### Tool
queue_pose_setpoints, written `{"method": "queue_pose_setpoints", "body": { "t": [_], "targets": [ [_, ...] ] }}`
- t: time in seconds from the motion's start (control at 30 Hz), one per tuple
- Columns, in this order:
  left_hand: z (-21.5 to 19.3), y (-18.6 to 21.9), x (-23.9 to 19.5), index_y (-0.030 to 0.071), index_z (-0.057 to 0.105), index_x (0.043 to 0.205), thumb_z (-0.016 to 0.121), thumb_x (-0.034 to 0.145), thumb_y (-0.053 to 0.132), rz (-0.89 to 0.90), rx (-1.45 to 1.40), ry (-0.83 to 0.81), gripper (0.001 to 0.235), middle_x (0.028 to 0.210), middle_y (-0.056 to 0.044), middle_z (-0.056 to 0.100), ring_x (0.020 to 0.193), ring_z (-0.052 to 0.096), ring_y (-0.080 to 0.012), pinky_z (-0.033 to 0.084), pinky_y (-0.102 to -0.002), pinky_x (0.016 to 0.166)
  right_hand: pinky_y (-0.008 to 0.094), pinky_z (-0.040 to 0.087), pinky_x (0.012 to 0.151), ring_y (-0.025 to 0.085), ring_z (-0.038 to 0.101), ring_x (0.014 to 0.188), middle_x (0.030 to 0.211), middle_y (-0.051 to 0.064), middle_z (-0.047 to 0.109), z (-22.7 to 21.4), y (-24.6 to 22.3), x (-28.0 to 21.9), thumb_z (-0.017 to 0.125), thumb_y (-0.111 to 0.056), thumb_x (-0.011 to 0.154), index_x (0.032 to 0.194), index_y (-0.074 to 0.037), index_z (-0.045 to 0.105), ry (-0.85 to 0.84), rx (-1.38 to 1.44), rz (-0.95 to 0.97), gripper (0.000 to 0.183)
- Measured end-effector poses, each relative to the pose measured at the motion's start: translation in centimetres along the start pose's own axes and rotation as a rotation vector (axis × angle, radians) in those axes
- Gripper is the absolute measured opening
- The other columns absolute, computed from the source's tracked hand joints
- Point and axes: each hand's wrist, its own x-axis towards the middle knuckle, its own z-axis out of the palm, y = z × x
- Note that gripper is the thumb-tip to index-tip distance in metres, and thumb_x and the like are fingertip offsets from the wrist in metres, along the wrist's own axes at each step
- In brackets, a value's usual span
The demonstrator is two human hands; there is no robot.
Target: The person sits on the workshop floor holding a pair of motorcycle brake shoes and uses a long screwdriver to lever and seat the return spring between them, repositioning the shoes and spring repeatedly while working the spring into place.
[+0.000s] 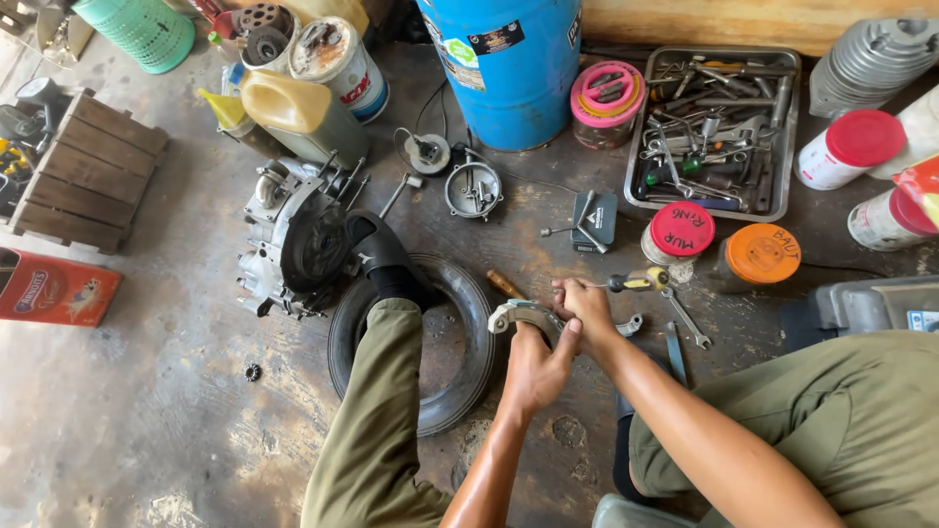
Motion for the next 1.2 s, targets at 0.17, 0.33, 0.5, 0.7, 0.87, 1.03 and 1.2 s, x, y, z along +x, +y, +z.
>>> {"method": "queue_pose_setpoints", "body": {
  "t": [0.17,0.33,0.5,0.7,0.87,1.03,1.2],
  "targets": [
    [-1.3,2.6,-0.4,0.002,0.055,0.100,0.066,0.093,0.046,-0.030,0.092,-0.036,0.046,0.073,-0.018,0.073,0.079,0.074,-0.0396,0.055,-0.054,0.072,0.030,0.049,0.057,0.016,0.064,0.060,0.065,0.005,0.069,0.1,0.2,-0.5,0.060,-0.031,0.084,0.087,-0.014,0.083,-0.023,-0.018,0.002,0.028],
    [-1.3,1.8,-0.8,0.000,0.058,0.102,0.062,0.094,0.049,-0.018,0.164,-0.035,0.049,0.076,-0.020,0.074,0.088,0.074,-0.0436,0.055,-0.056,0.077,0.038,0.049,0.059,0.022,0.063,0.063,0.067,0.010,0.070,0.6,1.9,0.5,0.060,-0.033,0.083,0.087,-0.012,0.084,-0.114,-0.063,-0.017,0.032],
    [-0.7,2.0,-1.3,-0.004,0.049,0.100,0.065,0.091,0.048,-0.052,0.118,-0.083,0.055,0.077,-0.024,0.072,0.089,0.071,-0.0494,0.052,-0.060,0.076,0.046,0.051,0.072,0.035,0.069,0.080,0.078,0.018,0.076,-0.1,0.1,-1.1,0.055,-0.030,0.084,0.091,-0.011,0.085,-0.147,-0.236,-0.068,0.037],
    [-1.6,2.0,-0.1,-0.001,0.046,0.106,0.065,0.089,0.048,-0.059,0.118,-0.046,0.055,0.082,-0.022,0.074,0.090,0.072,-0.0446,0.053,-0.062,0.074,0.039,0.048,0.067,0.028,0.065,0.071,0.070,0.009,0.071,-0.6,-0.5,-2.5,0.056,-0.033,0.085,0.090,-0.011,0.083,-0.065,-0.165,-0.094,0.036],
    [-1.3,0.5,-0.1,-0.002,0.043,0.104,0.068,0.091,0.048,-0.030,0.109,-0.079,0.057,0.077,-0.022,0.072,0.080,0.072,-0.0423,0.054,-0.056,0.071,0.038,0.056,0.067,0.025,0.071,0.069,0.068,0.007,0.073,-0.9,1.1,1.0,0.050,-0.030,0.094,0.098,-0.015,0.080,-0.080,-0.281,-0.216,0.034],
    [-1.9,0.3,0.2,-0.010,0.038,0.128,0.054,0.101,0.016,0.163,-0.324,-0.043,0.041,0.094,-0.026,0.071,0.075,0.069,-0.0304,0.058,-0.044,0.070,0.032,0.059,0.057,0.019,0.068,0.060,0.073,0.013,0.069,-3.0,-9.3,-6.4,0.045,-0.013,0.100,0.107,-0.001,0.066,-0.155,0.041,-0.449,0.025],
    [-2.4,-1.7,1.6,0.007,0.028,0.137,0.050,0.093,-0.008,0.383,-0.787,-0.041,0.051,0.110,-0.020,0.062,0.092,0.069,-0.0257,0.057,-0.035,0.079,0.031,0.065,0.080,0.022,0.074,0.087,0.098,0.018,0.070,-5.2,-15.4,-11.2,0.046,-0.007,0.108,0.110,0.002,0.060,-0.136,0.287,-0.757,0.018]
  ]
}}
